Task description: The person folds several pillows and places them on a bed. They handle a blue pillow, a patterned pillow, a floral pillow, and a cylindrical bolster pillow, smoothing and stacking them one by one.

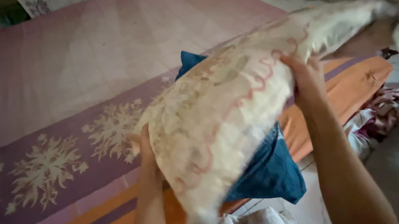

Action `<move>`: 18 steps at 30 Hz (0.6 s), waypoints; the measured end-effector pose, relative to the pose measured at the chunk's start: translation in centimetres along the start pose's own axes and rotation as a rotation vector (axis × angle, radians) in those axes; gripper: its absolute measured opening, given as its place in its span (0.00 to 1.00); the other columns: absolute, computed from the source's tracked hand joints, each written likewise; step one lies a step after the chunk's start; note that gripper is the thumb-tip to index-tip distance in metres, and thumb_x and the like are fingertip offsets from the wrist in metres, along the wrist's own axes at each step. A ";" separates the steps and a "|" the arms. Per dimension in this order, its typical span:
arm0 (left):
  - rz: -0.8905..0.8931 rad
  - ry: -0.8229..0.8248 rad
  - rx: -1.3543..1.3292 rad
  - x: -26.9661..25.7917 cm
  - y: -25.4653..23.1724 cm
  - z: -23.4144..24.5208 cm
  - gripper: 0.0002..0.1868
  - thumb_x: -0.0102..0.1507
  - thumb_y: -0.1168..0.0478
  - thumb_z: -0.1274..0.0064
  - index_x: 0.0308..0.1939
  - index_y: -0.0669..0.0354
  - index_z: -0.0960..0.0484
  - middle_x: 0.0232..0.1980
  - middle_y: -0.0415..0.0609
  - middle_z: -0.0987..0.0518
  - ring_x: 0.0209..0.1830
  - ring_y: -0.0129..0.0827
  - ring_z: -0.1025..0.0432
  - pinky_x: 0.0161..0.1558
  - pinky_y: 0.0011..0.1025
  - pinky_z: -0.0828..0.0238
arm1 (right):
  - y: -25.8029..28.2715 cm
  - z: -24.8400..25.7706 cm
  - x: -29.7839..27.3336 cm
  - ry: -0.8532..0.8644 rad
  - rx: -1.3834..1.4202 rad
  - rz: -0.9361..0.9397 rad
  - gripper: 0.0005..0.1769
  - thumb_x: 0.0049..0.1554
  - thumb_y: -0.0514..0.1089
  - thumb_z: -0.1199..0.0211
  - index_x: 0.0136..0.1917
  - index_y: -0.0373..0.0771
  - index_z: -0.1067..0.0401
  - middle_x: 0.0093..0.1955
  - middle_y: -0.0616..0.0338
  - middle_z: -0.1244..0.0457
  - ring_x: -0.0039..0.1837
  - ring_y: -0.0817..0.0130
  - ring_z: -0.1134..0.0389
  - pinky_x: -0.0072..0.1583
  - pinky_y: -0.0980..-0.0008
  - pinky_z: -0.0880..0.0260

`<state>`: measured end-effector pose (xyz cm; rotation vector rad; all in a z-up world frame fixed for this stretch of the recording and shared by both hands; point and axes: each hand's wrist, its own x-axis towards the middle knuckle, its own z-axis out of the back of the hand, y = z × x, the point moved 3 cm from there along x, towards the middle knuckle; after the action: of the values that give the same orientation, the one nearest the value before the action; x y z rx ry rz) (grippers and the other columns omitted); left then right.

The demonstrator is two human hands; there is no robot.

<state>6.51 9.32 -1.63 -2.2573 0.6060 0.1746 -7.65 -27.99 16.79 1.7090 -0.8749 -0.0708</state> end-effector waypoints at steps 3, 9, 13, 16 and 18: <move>0.130 0.121 0.030 1.1 0.7 1.2 0.36 0.64 0.43 0.50 0.68 0.66 0.31 0.59 0.59 0.22 0.52 0.49 0.23 0.48 0.42 0.24 | 4.8 -2.4 1.4 -0.020 -0.223 0.091 0.15 0.58 0.40 0.34 0.55 0.29 0.26 0.48 0.56 0.33 0.47 0.69 0.31 0.48 0.69 0.30; 0.138 0.179 0.149 6.3 -0.3 6.4 0.39 0.65 0.37 0.57 0.66 0.67 0.32 0.56 0.62 0.23 0.47 0.51 0.24 0.41 0.42 0.26 | 13.0 -6.0 1.4 -0.041 -0.535 0.312 0.13 0.56 0.44 0.33 0.40 0.29 0.21 0.34 0.63 0.34 0.35 0.75 0.35 0.36 0.68 0.37; 0.197 0.127 0.271 6.0 -0.5 11.0 0.41 0.66 0.33 0.62 0.65 0.68 0.32 0.55 0.64 0.23 0.45 0.52 0.24 0.37 0.41 0.27 | 14.3 -7.5 1.5 -0.030 -0.628 0.301 0.15 0.54 0.45 0.32 0.39 0.28 0.22 0.33 0.58 0.32 0.34 0.71 0.32 0.36 0.67 0.34; 0.289 -0.034 0.278 3.4 -0.6 11.3 0.47 0.65 0.26 0.71 0.63 0.68 0.31 0.50 0.67 0.22 0.39 0.53 0.23 0.30 0.40 0.27 | 11.5 -7.8 3.8 -0.018 -0.815 0.263 0.19 0.53 0.51 0.32 0.38 0.29 0.21 0.33 0.49 0.31 0.36 0.61 0.28 0.40 0.63 0.30; 0.268 -0.091 0.249 1.4 0.3 10.5 0.46 0.65 0.28 0.70 0.65 0.67 0.34 0.53 0.69 0.25 0.43 0.55 0.27 0.34 0.43 0.30 | 7.6 -8.1 4.7 -0.044 -0.993 0.192 0.23 0.52 0.56 0.33 0.40 0.30 0.21 0.37 0.42 0.30 0.42 0.51 0.27 0.47 0.57 0.28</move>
<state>8.32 16.25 -9.49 -1.9131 0.8322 0.3150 -4.37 -24.62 27.86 0.6967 -0.8258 -0.3514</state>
